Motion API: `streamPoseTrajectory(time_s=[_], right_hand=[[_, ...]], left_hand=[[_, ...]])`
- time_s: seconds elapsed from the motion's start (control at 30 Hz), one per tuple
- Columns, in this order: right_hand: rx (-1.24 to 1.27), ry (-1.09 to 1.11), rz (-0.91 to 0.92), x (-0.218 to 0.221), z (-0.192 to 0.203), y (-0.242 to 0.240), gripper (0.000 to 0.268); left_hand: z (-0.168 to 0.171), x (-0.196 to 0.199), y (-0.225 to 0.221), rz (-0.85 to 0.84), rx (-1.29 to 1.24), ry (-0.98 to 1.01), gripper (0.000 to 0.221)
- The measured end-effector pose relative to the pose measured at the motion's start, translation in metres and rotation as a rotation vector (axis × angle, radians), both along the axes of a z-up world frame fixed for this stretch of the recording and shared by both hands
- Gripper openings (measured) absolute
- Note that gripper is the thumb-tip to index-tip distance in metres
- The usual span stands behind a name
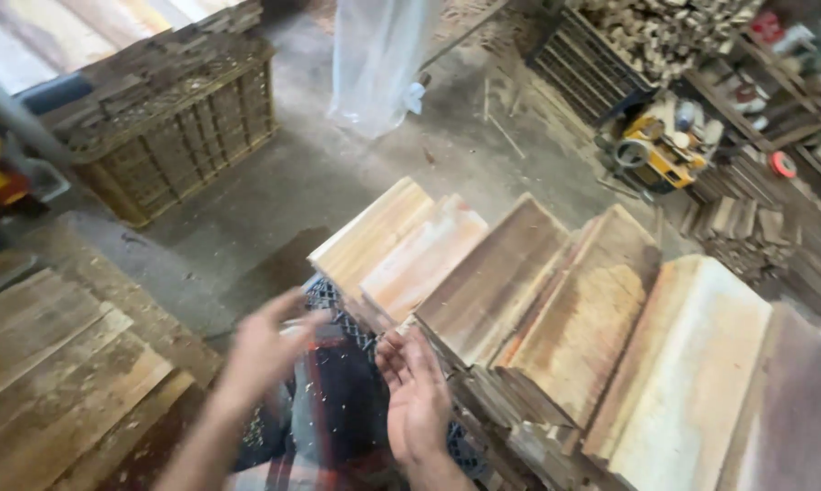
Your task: Feeding individual wood planks into a thickness planer to achieve a uniform thickness and smooth surface.
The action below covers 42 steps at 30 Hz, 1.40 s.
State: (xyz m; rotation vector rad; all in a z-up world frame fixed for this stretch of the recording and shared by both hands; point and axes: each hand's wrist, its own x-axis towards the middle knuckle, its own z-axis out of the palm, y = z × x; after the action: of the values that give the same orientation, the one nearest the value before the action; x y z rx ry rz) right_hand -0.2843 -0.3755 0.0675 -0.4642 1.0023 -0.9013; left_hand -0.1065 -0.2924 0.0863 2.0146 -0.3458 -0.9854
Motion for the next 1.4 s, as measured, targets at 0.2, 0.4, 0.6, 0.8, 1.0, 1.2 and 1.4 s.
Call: streamPoseTrajectory(time_s=[0.2,0.4,0.6,0.8,1.0,1.2,1.4], right_hand=[[0.118,-0.145,-0.164,-0.035,-0.003,-0.016,0.030],[0.239,-0.181,-0.160,-0.036,0.005,-0.022,0.034],[0.222,-0.207,-0.138,-0.020,0.037,-0.014,0.036],[0.221,-0.433,-0.139,-0.028,-0.001,-0.029,0.033],[0.131,-0.454,-0.071,-0.031,-0.008,-0.035,0.039],[0.290,-0.538,0.027,-0.038,-0.022,-0.014,0.049],[0.224,-0.512,0.183,-0.073,-0.092,-0.003,0.048]], left_hand=[[0.020,-0.090,-0.115,-0.249,-0.211,-0.078,0.077],[0.052,-0.101,-0.121,-0.216,-0.042,-0.104,0.061],[0.132,-0.091,-0.109,-0.289,0.075,0.107,0.035],[0.118,-0.076,-0.104,-0.243,0.033,0.008,0.050],[0.126,-0.090,-0.084,-0.266,-0.080,-0.041,0.042],[0.078,-0.123,-0.057,-0.307,-0.294,-0.381,0.013],[0.027,-0.171,-0.031,-0.139,-0.526,-0.985,0.032]])
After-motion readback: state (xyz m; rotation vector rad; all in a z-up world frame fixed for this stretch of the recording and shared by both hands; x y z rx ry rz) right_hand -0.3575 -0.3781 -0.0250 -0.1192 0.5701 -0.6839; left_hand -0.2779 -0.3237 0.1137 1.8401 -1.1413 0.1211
